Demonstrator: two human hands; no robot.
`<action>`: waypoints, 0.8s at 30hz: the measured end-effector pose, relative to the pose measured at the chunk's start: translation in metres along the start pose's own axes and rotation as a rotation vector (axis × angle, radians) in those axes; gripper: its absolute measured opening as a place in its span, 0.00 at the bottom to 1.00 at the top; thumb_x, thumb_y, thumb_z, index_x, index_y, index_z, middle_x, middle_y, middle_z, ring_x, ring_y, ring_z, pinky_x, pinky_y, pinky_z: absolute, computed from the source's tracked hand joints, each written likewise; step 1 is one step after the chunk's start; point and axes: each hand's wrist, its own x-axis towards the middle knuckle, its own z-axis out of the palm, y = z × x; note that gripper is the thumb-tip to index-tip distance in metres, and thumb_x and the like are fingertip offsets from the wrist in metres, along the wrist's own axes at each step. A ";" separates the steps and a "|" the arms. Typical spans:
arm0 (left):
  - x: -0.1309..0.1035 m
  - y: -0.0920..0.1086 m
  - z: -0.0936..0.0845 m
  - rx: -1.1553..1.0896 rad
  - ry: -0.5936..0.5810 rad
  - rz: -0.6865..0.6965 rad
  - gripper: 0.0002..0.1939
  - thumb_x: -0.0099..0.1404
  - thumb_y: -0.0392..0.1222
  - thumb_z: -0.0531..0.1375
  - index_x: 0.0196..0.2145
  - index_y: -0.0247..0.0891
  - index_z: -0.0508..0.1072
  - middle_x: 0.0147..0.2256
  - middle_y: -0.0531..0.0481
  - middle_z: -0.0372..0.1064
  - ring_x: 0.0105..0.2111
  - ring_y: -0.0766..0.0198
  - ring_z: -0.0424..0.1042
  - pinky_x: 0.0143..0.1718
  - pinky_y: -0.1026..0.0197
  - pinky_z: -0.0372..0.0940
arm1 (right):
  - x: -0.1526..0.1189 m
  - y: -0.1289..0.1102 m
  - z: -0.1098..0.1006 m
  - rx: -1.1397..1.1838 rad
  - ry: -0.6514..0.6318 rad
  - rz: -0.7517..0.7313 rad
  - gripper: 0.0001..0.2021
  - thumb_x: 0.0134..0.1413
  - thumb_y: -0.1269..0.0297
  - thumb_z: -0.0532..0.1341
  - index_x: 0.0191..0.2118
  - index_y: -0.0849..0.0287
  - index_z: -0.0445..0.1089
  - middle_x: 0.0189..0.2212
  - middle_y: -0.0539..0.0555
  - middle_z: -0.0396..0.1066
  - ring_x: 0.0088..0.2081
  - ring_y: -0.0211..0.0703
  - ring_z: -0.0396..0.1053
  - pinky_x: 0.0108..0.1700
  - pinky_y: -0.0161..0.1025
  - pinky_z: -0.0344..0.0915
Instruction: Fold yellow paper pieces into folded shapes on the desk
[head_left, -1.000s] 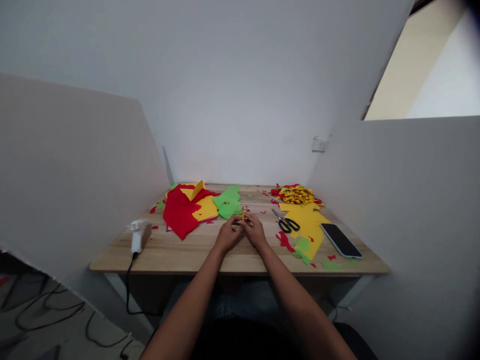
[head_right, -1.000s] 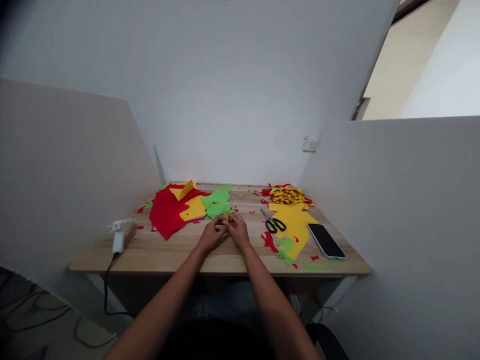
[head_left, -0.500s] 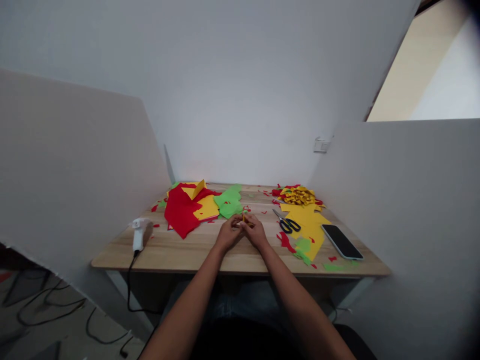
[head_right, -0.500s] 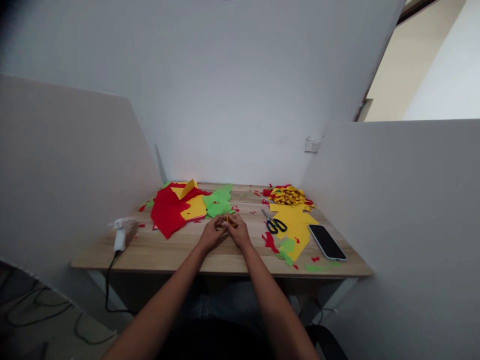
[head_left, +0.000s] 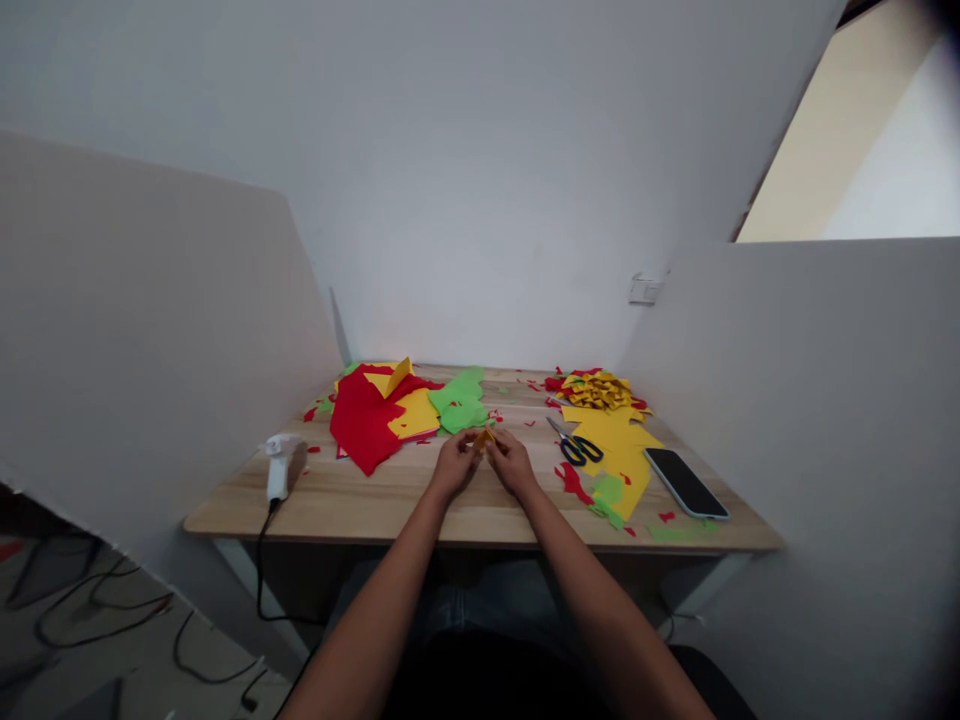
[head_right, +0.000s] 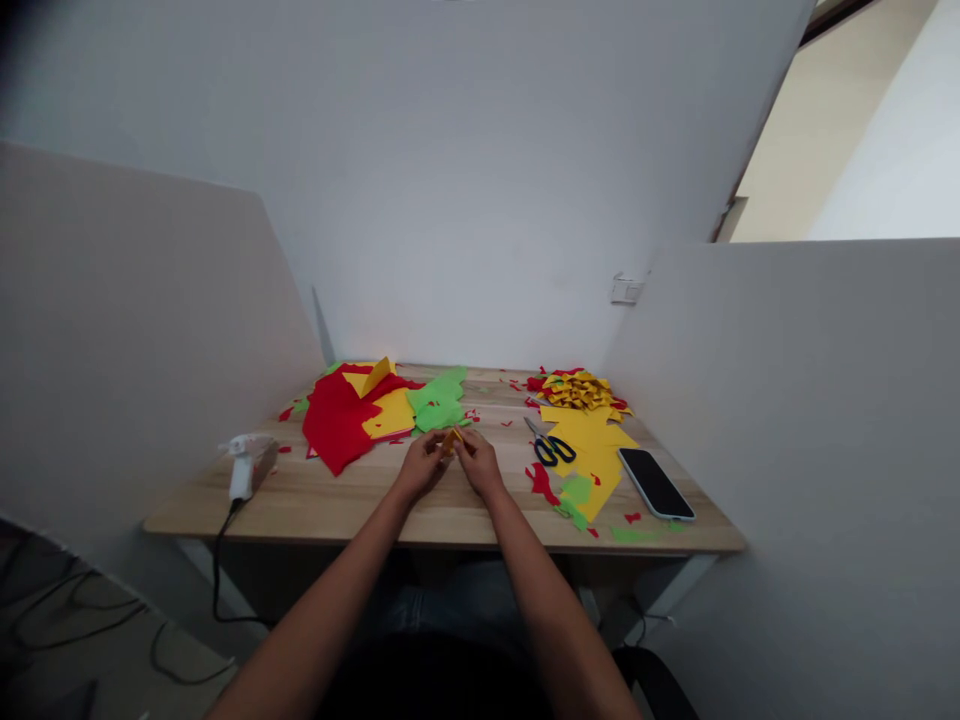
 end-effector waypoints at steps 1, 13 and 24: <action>0.001 -0.002 -0.001 0.044 0.044 0.011 0.12 0.55 0.42 0.61 0.37 0.36 0.75 0.39 0.43 0.75 0.38 0.59 0.72 0.37 0.60 0.67 | 0.000 0.000 0.000 -0.024 -0.001 -0.011 0.16 0.59 0.61 0.56 0.51 0.53 0.72 0.48 0.56 0.73 0.49 0.46 0.69 0.52 0.45 0.65; 0.009 -0.014 -0.013 0.074 0.381 0.042 0.13 0.55 0.43 0.59 0.35 0.36 0.78 0.34 0.47 0.70 0.26 0.67 0.67 0.26 0.65 0.63 | -0.002 -0.005 -0.004 -0.233 0.215 -0.023 0.11 0.56 0.64 0.57 0.32 0.55 0.77 0.33 0.55 0.67 0.39 0.45 0.66 0.43 0.43 0.65; 0.005 -0.008 -0.004 -0.286 0.306 -0.086 0.09 0.55 0.46 0.56 0.31 0.38 0.69 0.13 0.64 0.51 0.11 0.74 0.52 0.16 0.69 0.54 | -0.005 -0.003 0.004 0.361 -0.074 0.452 0.27 0.55 0.42 0.51 0.42 0.63 0.71 0.20 0.52 0.71 0.15 0.35 0.63 0.15 0.30 0.55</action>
